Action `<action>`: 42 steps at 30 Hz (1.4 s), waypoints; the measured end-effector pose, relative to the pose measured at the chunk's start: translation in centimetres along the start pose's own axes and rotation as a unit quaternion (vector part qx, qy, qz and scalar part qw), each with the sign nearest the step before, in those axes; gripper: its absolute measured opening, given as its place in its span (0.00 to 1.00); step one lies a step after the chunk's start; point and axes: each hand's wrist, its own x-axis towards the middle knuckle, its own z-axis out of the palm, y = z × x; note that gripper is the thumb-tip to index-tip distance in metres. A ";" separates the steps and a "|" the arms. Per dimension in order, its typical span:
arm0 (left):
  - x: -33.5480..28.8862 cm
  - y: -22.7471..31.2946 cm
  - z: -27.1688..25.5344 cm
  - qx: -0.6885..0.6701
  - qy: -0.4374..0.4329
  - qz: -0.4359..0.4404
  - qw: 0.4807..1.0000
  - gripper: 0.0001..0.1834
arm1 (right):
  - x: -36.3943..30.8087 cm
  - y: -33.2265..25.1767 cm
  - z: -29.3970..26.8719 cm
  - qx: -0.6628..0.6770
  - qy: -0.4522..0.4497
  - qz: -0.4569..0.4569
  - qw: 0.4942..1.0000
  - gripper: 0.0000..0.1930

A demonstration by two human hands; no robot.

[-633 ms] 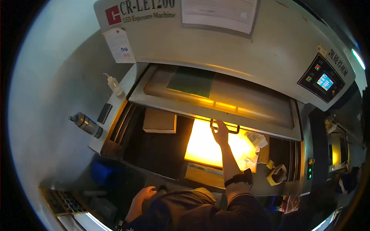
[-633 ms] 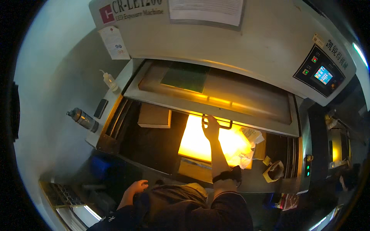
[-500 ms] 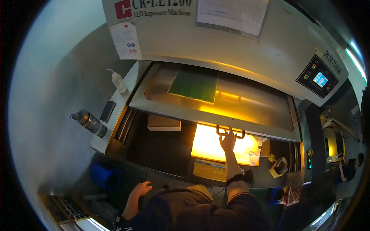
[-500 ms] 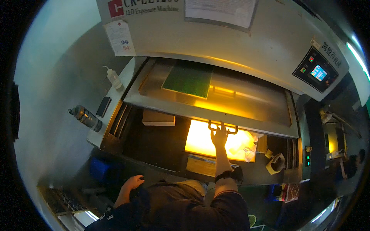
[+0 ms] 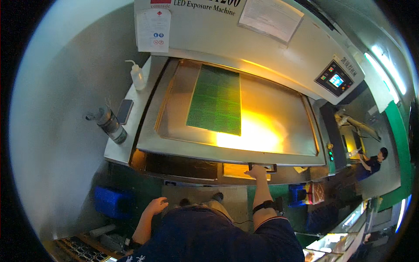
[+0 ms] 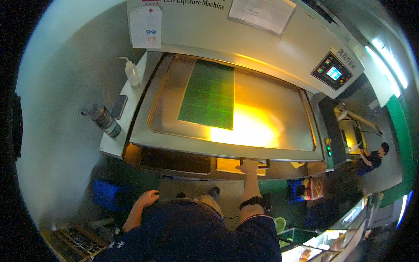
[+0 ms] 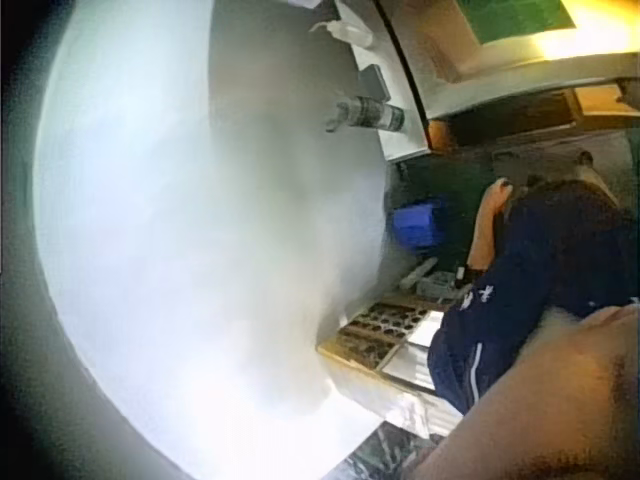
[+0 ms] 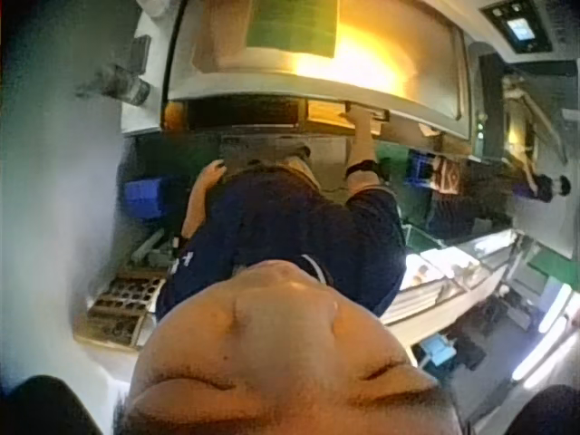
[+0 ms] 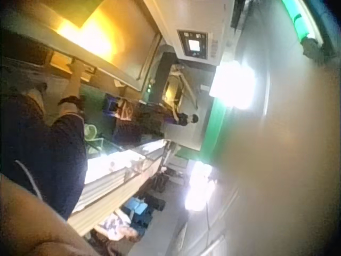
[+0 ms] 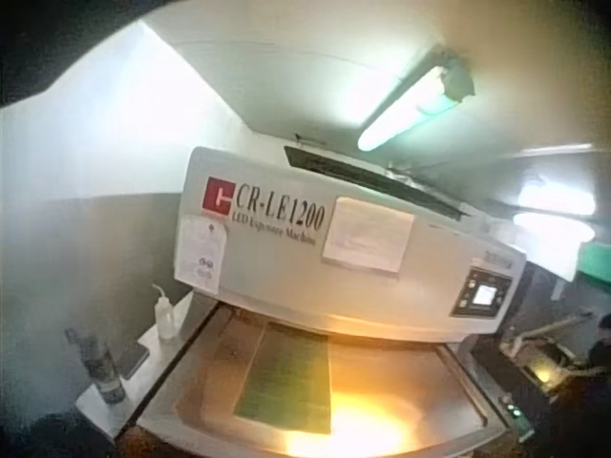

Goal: The recorder is loading green circuit boards into an exposure machine, closing the lid for the process, and unloading them once complete.

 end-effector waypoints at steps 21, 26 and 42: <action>17.3 24.2 -6.9 0.173 0.306 0.118 0.929 0.36 | -20.7 3.8 -25.1 0.083 0.420 -0.174 0.887 0.19; 20.6 27.8 -6.2 0.164 0.276 0.041 0.946 0.46 | -18.3 5.1 -27.8 0.095 0.589 -0.238 0.766 0.12; 26.3 17.4 -14.9 0.028 0.030 0.454 0.890 0.34 | -13.5 2.9 -38.7 0.128 0.614 -0.256 0.736 0.19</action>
